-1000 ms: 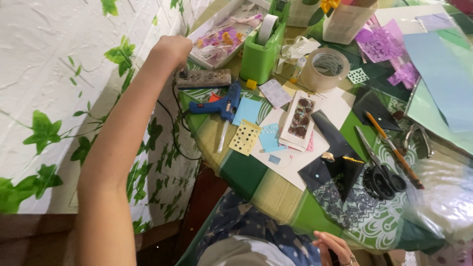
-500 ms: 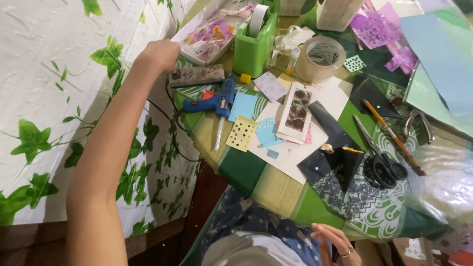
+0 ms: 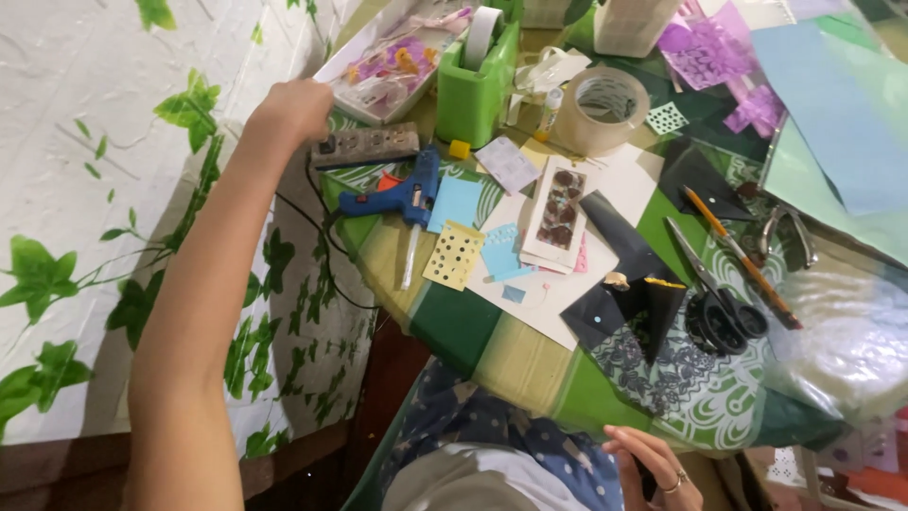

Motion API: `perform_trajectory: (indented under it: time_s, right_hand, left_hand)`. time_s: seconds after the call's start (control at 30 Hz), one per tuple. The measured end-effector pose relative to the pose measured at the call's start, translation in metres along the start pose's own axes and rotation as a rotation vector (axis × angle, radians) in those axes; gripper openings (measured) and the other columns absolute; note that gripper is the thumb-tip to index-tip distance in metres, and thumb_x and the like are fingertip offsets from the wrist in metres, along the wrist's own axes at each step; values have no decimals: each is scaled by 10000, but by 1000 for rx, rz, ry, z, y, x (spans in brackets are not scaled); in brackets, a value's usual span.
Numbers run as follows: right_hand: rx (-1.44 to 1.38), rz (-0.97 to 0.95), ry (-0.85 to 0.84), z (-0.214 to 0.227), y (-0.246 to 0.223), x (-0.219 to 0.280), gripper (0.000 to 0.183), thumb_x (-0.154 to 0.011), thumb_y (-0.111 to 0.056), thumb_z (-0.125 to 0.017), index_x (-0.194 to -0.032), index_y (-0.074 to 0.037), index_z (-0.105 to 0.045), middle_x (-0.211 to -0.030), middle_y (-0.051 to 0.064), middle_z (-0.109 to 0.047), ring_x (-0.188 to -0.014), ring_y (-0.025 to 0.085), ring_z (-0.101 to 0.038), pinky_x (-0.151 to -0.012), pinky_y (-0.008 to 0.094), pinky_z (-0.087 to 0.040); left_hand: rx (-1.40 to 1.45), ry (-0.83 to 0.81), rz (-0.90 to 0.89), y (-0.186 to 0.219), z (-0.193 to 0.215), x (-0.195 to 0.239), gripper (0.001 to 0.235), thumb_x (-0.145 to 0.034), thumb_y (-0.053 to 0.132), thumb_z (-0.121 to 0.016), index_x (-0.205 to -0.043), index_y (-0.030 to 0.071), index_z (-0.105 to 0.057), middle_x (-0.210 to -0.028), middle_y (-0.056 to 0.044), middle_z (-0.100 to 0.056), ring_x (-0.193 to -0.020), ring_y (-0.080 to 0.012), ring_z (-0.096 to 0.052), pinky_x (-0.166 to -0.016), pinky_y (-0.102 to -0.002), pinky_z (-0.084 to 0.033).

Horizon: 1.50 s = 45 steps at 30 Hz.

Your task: Creating a decorative craft item using paper, a hole puncher, and a glue gun on a table.

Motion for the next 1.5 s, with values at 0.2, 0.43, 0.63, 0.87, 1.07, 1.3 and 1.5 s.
perform_trajectory:
  time_s: [0.2, 0.43, 0.63, 0.87, 1.07, 1.3, 1.5]
  right_hand:
    - [7, 223, 6, 20, -15, -30, 214, -875, -6, -534, -1069, -18, -624, -1045, 115, -690, -879, 149, -706, -824, 261, -563]
    - [301, 240, 50, 33, 8, -78, 313, -925, -49, -560, -1237, -82, -557, -1118, 95, -592, -763, 150, -589, -799, 325, -472]
    - [571, -126, -1, 10, 18, -117, 686, -832, -413, -588, -1405, -93, -390, -1051, 107, -570, -941, 262, -578, -665, 429, -505]
    - [654, -135, 76, -2, 45, -114, 607, -859, -325, -583, -1419, -181, -399, -969, 59, -614, -875, 264, -613, -668, 436, -490]
    - [297, -331, 214, 3, 24, -99, 538, -867, -341, -558, -1366, -169, -455, -919, 32, -588, -629, 156, -501, -575, 333, -423]
    - [-125, 19, 359, -26, 22, -66, 516, -856, -41, -615, -1334, -39, -419, -1051, 119, -609, -854, 169, -623, -763, 271, -531]
    - [-24, 58, 223, -36, 25, -61, 650, -752, -17, -720, -1325, -98, -423, -1124, 131, -635, -1003, 215, -640, -865, 337, -526]
  left_hand:
    - [-177, 85, 61, 14, 5, 20, 260, -870, 274, -609, -1032, 72, -628, -926, -105, -658, -845, -270, -625, -706, -398, -509]
    - [655, 534, -170, 138, 111, 174, 185, -828, -9, -657, -1006, 32, -626, -891, -104, -647, -778, -193, -620, -663, -204, -572]
    - [1120, 868, -729, 263, 22, 220, 195, -915, 111, -546, -987, -49, -631, -937, -184, -691, -863, -250, -682, -706, -268, -613]
    - [1388, 766, -660, 305, 0, 223, 125, -875, 78, -610, -927, -10, -682, -897, -121, -683, -857, -224, -650, -776, -313, -542]
    - [1616, 551, -564, 312, -19, 215, 144, -883, 106, -575, -945, 30, -680, -889, -85, -670, -729, -133, -619, -620, -214, -537]
    - [1703, 317, -569, 326, -15, 220, 523, -847, 337, -642, -1246, 21, -523, -1034, -93, -678, -809, -145, -666, -679, -218, -572]
    - [1658, 380, -549, 326, -11, 225, 480, -782, 331, -722, -1135, 53, -553, -1008, -84, -639, -817, -172, -633, -701, -272, -547]
Point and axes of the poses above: each hand's wrist, its own x-axis away from the middle knuckle, its own z-axis out of the back of the hand, y = z × x, the point moved 3 cm from there along -x, towards the middle knuckle
